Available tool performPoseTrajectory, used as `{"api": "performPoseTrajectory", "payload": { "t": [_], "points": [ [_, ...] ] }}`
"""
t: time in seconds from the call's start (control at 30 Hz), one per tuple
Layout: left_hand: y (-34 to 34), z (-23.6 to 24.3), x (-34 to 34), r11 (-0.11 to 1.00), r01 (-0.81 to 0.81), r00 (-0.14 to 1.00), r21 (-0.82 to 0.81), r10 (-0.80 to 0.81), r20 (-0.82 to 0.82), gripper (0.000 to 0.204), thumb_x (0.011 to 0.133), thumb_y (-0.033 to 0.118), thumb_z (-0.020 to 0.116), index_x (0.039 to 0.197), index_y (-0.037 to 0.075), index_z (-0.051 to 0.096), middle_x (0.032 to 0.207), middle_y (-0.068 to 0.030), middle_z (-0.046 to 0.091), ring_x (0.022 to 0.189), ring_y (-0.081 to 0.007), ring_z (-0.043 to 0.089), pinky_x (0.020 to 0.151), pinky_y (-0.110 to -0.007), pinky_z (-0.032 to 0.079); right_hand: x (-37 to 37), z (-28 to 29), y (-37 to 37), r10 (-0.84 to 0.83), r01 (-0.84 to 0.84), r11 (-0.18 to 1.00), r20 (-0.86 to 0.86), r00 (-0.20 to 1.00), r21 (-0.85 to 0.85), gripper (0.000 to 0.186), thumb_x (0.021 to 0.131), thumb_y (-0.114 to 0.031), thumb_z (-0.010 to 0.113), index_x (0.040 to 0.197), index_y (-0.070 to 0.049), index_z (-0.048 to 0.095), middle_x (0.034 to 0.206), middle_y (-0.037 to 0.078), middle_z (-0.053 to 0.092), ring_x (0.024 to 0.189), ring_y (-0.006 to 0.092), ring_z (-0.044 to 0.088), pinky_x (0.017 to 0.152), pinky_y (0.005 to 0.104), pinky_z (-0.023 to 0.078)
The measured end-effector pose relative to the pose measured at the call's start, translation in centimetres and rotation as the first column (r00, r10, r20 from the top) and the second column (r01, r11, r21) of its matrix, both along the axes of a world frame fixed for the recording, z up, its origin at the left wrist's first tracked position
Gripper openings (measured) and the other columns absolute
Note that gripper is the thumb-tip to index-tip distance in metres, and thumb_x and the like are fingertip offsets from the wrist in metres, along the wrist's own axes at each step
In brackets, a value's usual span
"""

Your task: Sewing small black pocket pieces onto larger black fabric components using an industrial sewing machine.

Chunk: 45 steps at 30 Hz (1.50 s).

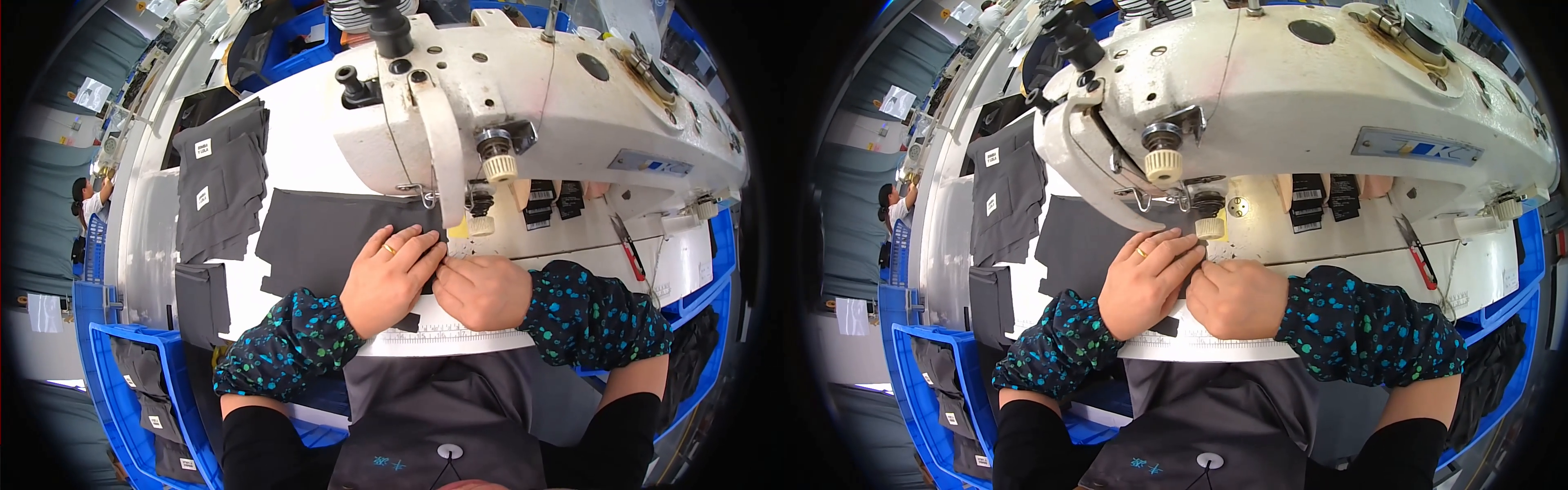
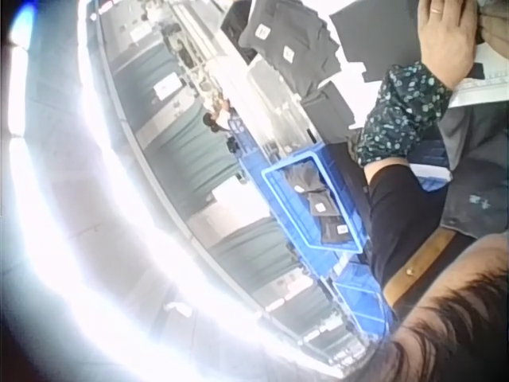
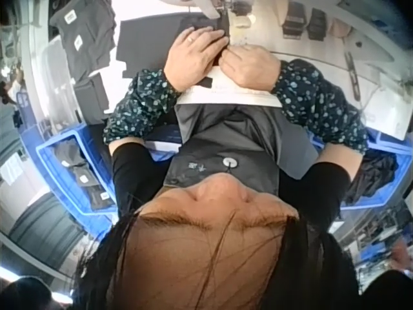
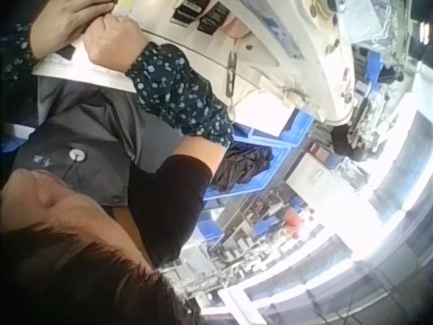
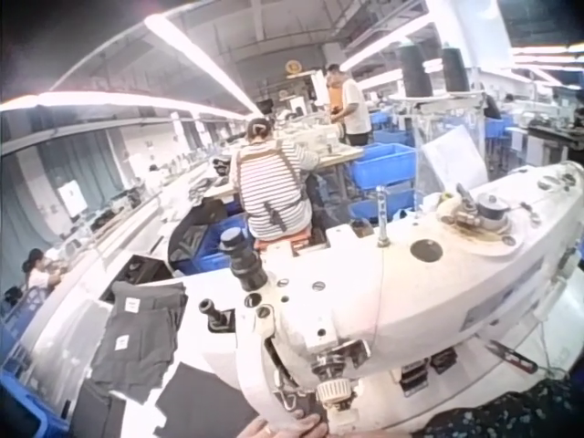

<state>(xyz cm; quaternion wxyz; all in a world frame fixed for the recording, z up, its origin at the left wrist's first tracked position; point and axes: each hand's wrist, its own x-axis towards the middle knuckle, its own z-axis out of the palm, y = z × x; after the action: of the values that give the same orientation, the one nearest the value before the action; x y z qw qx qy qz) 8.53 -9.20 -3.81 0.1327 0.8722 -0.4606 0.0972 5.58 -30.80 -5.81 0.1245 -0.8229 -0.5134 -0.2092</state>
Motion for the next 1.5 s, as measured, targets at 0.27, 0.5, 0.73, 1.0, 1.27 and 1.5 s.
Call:
{"api": "performPoseTrajectory", "payload": {
  "t": [0.27, 0.5, 0.73, 1.0, 1.27, 1.5],
  "points": [
    [0.2, -0.7, 1.3, 0.999, -0.024, 1.000, 0.027, 0.024, 0.005, 0.044, 0.082, 0.014, 0.068, 0.126, 0.011, 0.066, 0.129, -0.0032, 0.062, 0.124, -0.0234, 0.058, 0.111, -0.051, 0.038, 1.1, -0.2, 0.0, -0.048, 0.047, 0.996, 0.002, 0.999, 0.080, 0.019, 0.078, -0.011, 0.067, 0.092, 0.001, 0.068, 0.092, 0.012, 0.066, 0.088, 0.0260, 0.069, 0.071, 0.0345, 0.058],
    [-0.3, -0.5, 3.1, 0.999, -0.035, 0.999, 0.004, 0.034, 0.028, 0.041, 0.081, 0.011, 0.069, 0.122, 0.012, 0.068, 0.124, -0.0019, 0.063, 0.121, -0.0224, 0.059, 0.111, -0.050, 0.037, 2.8, -0.7, 0.2, -0.112, 0.100, 0.985, 0.078, 0.991, 0.141, 0.008, 0.074, -0.013, 0.065, 0.078, -0.008, 0.061, 0.077, 0.002, 0.056, 0.072, 0.0153, 0.062, 0.059, 0.0297, 0.050],
    [-0.4, -0.2, 3.1, 0.999, -0.046, 0.999, -0.022, 0.046, 0.010, 0.038, 0.082, 0.011, 0.068, 0.120, 0.012, 0.069, 0.120, -0.0019, 0.064, 0.118, -0.0227, 0.060, 0.107, -0.049, 0.041, 2.8, -0.5, 0.1, -0.112, 0.098, 0.982, 0.080, 0.991, 0.160, 0.007, 0.074, -0.014, 0.064, 0.077, -0.008, 0.061, 0.077, 0.001, 0.056, 0.071, 0.0150, 0.061, 0.058, 0.0295, 0.049],
    [-0.4, -0.2, 2.7, 0.995, -0.085, 0.996, -0.060, 0.084, -0.013, 0.038, 0.081, 0.012, 0.069, 0.119, 0.010, 0.068, 0.120, -0.0040, 0.063, 0.117, -0.0228, 0.060, 0.105, -0.045, 0.044, 2.7, -0.1, 0.0, -0.121, 0.104, 0.983, 0.110, 0.987, 0.150, 0.006, 0.075, -0.014, 0.063, 0.078, -0.008, 0.061, 0.077, 0.001, 0.055, 0.073, 0.0145, 0.061, 0.059, 0.0288, 0.048],
    [-0.3, -0.3, 2.6, 0.997, -0.078, 0.997, -0.019, 0.077, -0.008, 0.040, 0.082, 0.013, 0.069, 0.121, 0.010, 0.067, 0.122, -0.0036, 0.063, 0.119, -0.0235, 0.060, 0.104, -0.046, 0.045, 2.5, -0.1, 0.0, -0.129, 0.120, 0.984, 0.064, 0.990, 0.129, 0.006, 0.075, -0.014, 0.063, 0.077, -0.009, 0.060, 0.077, 0.001, 0.055, 0.073, 0.0142, 0.060, 0.059, 0.0291, 0.047],
    [-0.2, -0.5, 2.9, 0.997, -0.072, 0.997, -0.002, 0.072, 0.003, 0.041, 0.082, 0.012, 0.069, 0.123, 0.010, 0.067, 0.121, -0.0033, 0.064, 0.120, -0.0243, 0.059, 0.104, -0.047, 0.044, 2.6, -0.2, 0.1, -0.139, 0.131, 0.981, 0.050, 0.989, 0.141, 0.006, 0.076, -0.014, 0.064, 0.077, -0.009, 0.060, 0.077, 0.001, 0.055, 0.073, 0.0147, 0.061, 0.059, 0.0299, 0.048]
  ]
}}
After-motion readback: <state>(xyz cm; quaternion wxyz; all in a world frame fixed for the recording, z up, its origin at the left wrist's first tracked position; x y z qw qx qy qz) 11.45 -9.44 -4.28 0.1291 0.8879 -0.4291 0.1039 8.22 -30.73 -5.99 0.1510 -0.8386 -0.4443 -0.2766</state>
